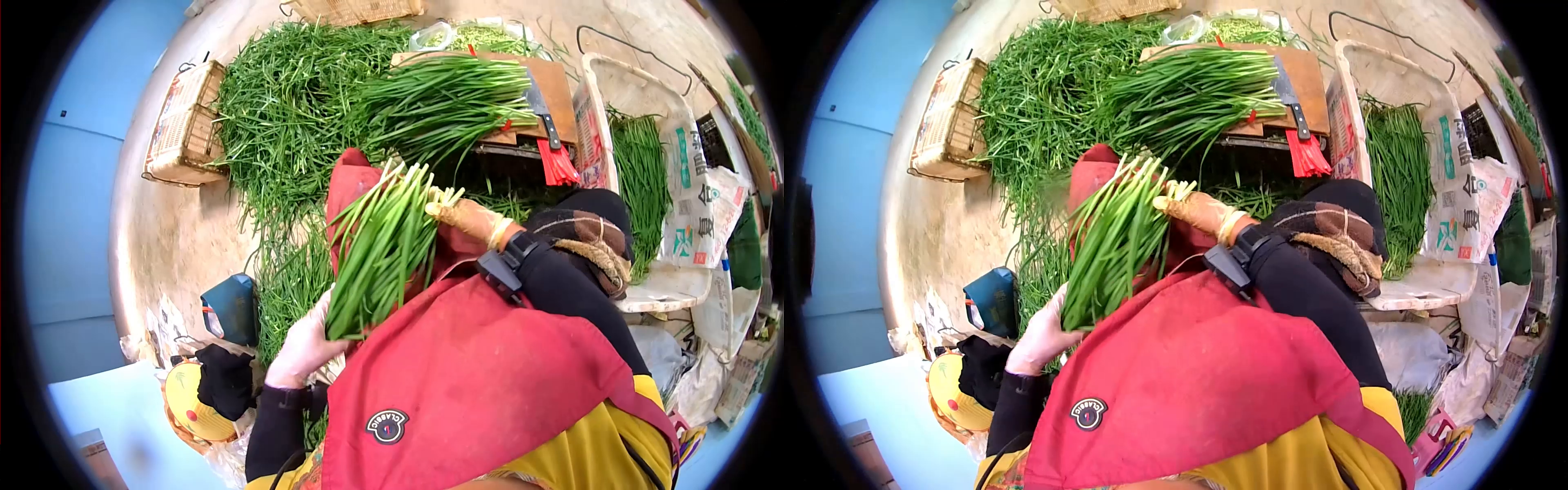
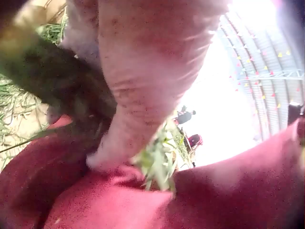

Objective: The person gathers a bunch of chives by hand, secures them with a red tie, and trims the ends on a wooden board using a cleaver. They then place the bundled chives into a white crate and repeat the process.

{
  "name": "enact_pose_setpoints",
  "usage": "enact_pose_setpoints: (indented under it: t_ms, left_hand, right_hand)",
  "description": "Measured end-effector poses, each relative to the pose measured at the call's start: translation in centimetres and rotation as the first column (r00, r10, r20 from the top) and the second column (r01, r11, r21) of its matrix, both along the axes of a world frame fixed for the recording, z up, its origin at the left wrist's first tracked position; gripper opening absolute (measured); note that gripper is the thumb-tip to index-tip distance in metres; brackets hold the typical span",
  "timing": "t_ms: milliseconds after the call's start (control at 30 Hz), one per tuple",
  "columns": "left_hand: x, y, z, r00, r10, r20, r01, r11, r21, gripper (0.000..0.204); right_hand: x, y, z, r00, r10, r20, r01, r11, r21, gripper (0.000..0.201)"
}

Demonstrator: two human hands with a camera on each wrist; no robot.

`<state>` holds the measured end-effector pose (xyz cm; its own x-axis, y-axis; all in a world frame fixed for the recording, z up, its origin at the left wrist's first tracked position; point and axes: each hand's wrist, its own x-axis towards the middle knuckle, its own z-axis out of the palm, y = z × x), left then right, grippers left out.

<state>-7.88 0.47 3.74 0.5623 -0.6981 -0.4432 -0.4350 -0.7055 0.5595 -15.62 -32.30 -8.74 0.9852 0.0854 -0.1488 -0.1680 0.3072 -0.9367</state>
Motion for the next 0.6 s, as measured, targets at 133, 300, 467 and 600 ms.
enact_pose_setpoints:
  t_ms: [133,300,467,600]
  left_hand:
    - [2.6,0.7,5.1,0.981,-0.118,-0.154,0.126,0.991,0.049,0.088]
    - [7.1,-5.3,5.5,0.871,-0.16,0.464,0.289,0.931,-0.221,0.06]
    - [6.9,-13.2,-1.5,0.746,-0.427,0.512,0.503,0.864,-0.012,0.088]
    - [3.9,-13.7,0.7,0.741,-0.587,0.328,0.613,0.79,0.029,0.094]
  right_hand:
    - [1.7,1.5,-0.6,0.975,-0.222,-0.02,0.215,0.914,0.343,0.055]
    - [4.1,2.3,-0.9,0.91,-0.412,-0.043,0.369,0.76,0.534,0.039]
    - [5.9,0.8,-3.2,0.81,-0.554,0.19,0.529,0.832,0.17,0.016]
    - [7.2,0.8,-2.0,0.799,-0.51,0.318,0.517,0.853,0.069,0.019]
